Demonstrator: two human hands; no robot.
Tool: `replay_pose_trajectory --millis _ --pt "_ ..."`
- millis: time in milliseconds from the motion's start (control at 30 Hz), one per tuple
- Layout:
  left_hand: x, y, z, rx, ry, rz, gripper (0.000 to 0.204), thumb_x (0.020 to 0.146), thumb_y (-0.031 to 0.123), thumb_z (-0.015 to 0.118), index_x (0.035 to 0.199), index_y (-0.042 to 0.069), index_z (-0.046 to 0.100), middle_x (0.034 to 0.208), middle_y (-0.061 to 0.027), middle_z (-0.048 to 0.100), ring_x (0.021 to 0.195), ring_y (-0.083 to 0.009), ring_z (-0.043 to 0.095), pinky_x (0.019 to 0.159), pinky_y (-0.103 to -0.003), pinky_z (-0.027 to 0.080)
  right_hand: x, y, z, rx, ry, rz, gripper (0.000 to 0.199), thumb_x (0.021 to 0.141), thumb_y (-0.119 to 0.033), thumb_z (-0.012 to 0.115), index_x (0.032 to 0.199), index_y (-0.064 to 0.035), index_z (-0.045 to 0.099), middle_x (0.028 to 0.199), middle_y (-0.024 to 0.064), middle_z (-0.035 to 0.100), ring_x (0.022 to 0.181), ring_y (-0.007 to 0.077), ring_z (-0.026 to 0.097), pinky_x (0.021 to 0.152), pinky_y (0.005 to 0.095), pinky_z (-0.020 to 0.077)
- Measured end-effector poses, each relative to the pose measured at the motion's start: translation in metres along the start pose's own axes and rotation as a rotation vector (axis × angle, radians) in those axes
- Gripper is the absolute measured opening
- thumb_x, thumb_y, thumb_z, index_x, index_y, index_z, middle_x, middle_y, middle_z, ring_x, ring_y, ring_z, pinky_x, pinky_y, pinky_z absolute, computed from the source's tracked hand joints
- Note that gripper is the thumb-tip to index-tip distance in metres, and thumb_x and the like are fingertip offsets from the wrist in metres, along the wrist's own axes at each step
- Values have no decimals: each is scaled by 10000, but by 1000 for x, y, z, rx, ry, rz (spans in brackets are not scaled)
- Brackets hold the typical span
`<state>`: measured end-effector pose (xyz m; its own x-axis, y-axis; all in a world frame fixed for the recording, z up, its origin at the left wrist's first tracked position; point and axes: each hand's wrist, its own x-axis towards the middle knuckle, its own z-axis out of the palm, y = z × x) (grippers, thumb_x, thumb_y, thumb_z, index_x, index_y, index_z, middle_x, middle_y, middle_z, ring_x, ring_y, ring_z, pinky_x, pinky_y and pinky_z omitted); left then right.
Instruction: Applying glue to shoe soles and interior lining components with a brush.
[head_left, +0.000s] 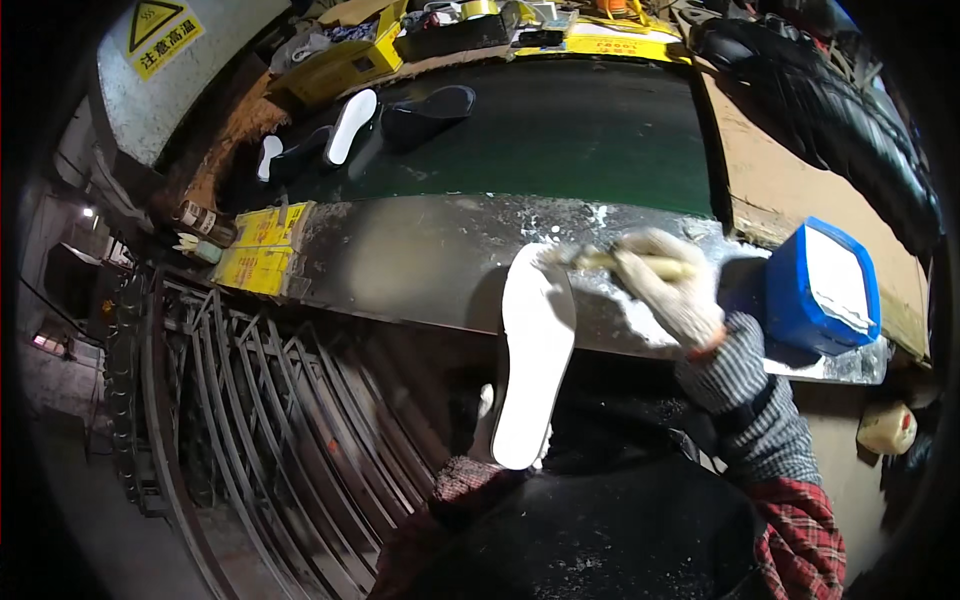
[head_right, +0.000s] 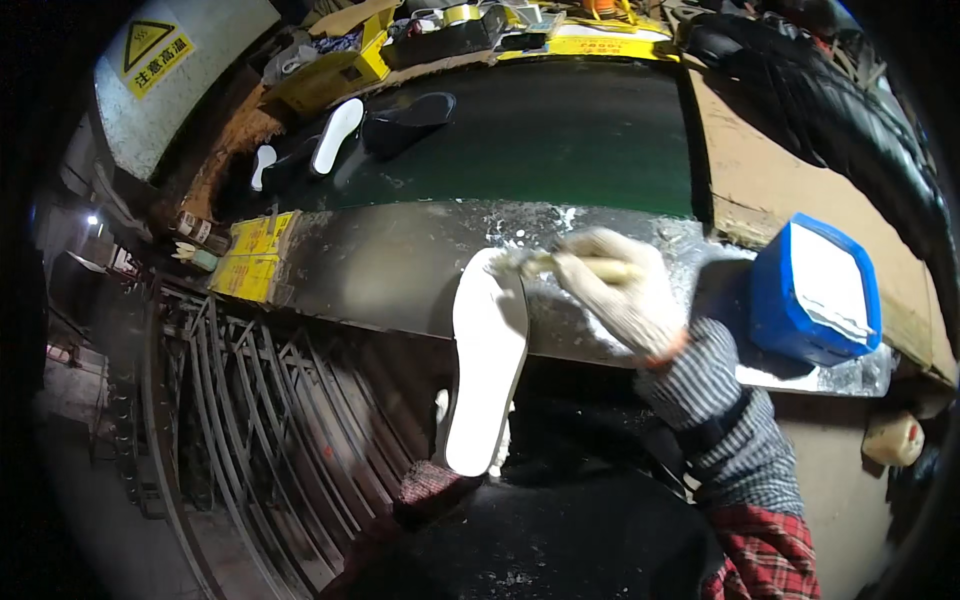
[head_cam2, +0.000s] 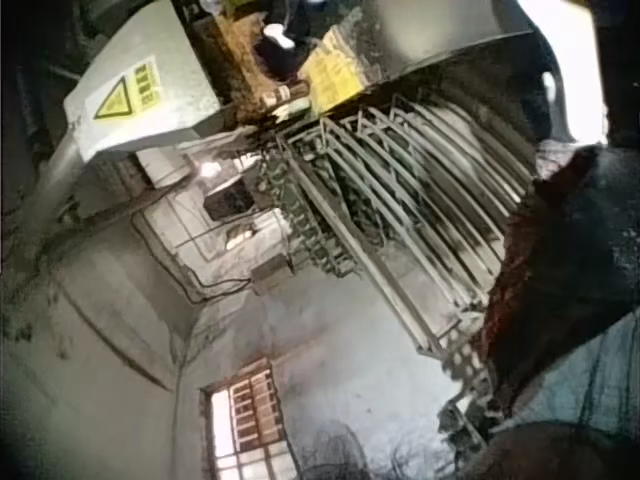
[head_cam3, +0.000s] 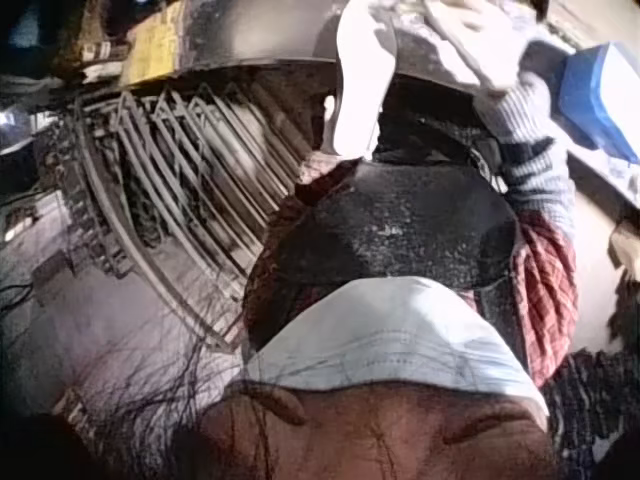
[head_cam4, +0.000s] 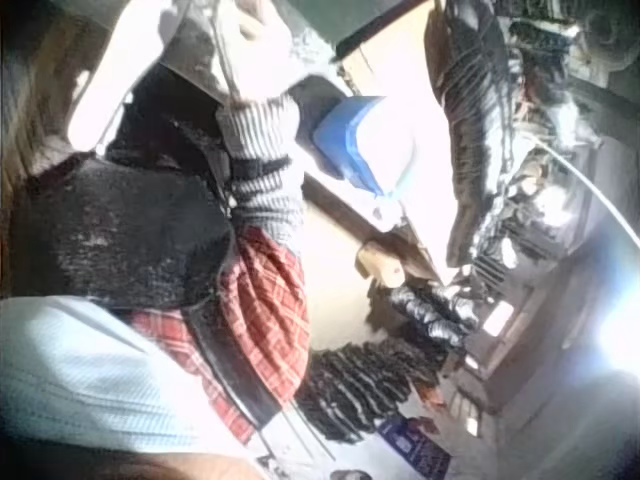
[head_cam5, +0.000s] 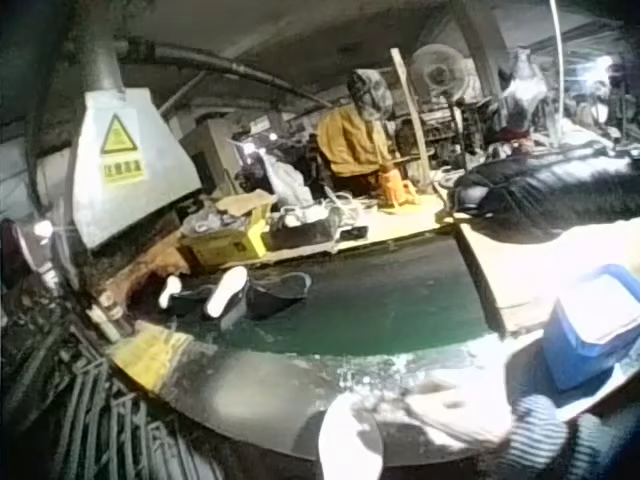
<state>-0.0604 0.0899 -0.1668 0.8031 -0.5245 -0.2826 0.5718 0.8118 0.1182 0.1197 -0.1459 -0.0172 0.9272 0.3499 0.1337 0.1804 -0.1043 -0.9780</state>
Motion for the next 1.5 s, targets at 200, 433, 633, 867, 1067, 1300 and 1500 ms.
replay_pose_trajectory --millis 200,433,633,867,1067,1300,1500 --pt "-5 -3 -43 -90 -115 -106 1023 768 877 355 1421 93 428 1072 -265 633 841 -408 662 664 -510 559 -35 -29 -7 -107 -353 -434 162 914 -148 659 909 13 644 860 101 703 764 157 664 664 278 533" --pt "-11 0 10 -137 -160 85 840 891 752 329 1431 115 414 1107 -231 642 837 -402 683 609 -517 590 -1 -58 30 -348 -487 -397 273 903 -269 653 962 -5 684 795 117 694 712 234 682 636 316 549" --pt "7 5 28 -208 -436 51 803 930 698 343 1440 79 381 1361 -250 490 1082 -396 617 774 -595 560 -42 -34 19 -274 -326 -509 183 887 -179 678 938 -4 692 735 69 679 617 183 650 557 299 525" --pt "-2 2 45 -159 -256 152 633 989 573 367 1338 66 511 1091 -180 676 983 -402 664 724 -588 583 -96 -32 11 239 -603 28 267 862 -188 736 1033 2 657 994 138 691 900 190 689 739 291 587" --pt "-9 7 46 -540 -22 187 739 947 663 351 1390 83 462 1292 -159 584 1191 -370 564 946 -600 483 -94 -30 18 177 -695 -233 284 846 -168 754 1049 15 678 998 149 689 920 246 679 812 329 559" --pt "-19 19 -10 -81 -141 -9 808 908 734 316 1373 94 483 918 -256 676 642 -405 677 446 -498 558 -27 10 -9 -31 44 -27 221 925 -50 626 1133 25 635 944 93 660 823 139 623 721 292 514" --pt "-25 19 -7 -84 -300 68 770 943 697 288 1441 124 417 1157 -201 646 853 -354 694 634 -521 580 -58 -55 -5 -445 -631 -515 317 757 -45 763 1064 -78 694 907 82 652 794 261 644 702 382 531"
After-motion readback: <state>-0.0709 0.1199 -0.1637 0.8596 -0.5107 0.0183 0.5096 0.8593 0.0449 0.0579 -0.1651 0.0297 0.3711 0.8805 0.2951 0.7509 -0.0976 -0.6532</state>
